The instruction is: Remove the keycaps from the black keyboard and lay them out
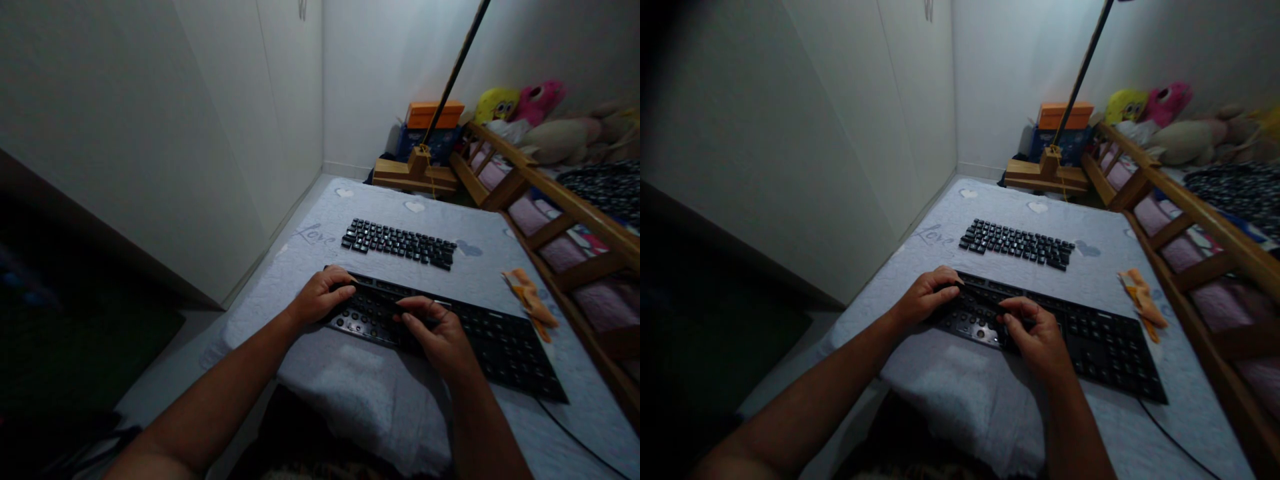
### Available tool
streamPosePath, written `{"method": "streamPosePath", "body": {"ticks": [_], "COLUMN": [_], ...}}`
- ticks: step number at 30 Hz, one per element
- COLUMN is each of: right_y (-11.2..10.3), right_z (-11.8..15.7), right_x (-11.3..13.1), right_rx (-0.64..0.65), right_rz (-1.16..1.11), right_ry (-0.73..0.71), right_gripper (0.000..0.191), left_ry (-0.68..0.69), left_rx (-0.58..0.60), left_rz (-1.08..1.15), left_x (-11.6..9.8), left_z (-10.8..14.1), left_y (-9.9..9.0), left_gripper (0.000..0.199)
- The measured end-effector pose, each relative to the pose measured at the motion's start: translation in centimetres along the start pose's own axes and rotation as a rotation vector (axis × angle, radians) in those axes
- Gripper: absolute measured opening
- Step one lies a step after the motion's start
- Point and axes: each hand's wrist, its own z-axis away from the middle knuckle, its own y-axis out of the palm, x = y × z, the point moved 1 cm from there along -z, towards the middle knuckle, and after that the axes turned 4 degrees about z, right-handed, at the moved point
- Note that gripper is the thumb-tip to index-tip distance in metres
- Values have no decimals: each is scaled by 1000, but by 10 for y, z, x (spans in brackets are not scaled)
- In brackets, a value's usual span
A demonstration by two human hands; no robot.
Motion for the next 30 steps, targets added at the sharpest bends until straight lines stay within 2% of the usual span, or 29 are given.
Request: {"method": "streamPosePath", "body": {"ticks": [9,14,22,30], "right_y": [-2,-2,-1,-2], "right_z": [1,0,-2,0], "right_x": [-6,-6,-3,6], "right_rx": [-4,-39,-82,-29], "right_rz": [-63,-86,-19,76], "right_ry": [75,89,7,28], "right_gripper": [30,30,21,23], "left_ry": [21,13,-67,-17], "left_rx": [37,7,-53,-58], "left_rz": [-7,-26,50,56], "left_x": [0,3,0,1], "left_z": [-1,1,0,0], "left_y": [0,0,0,-2], "left_gripper": [22,22,20,18]}}
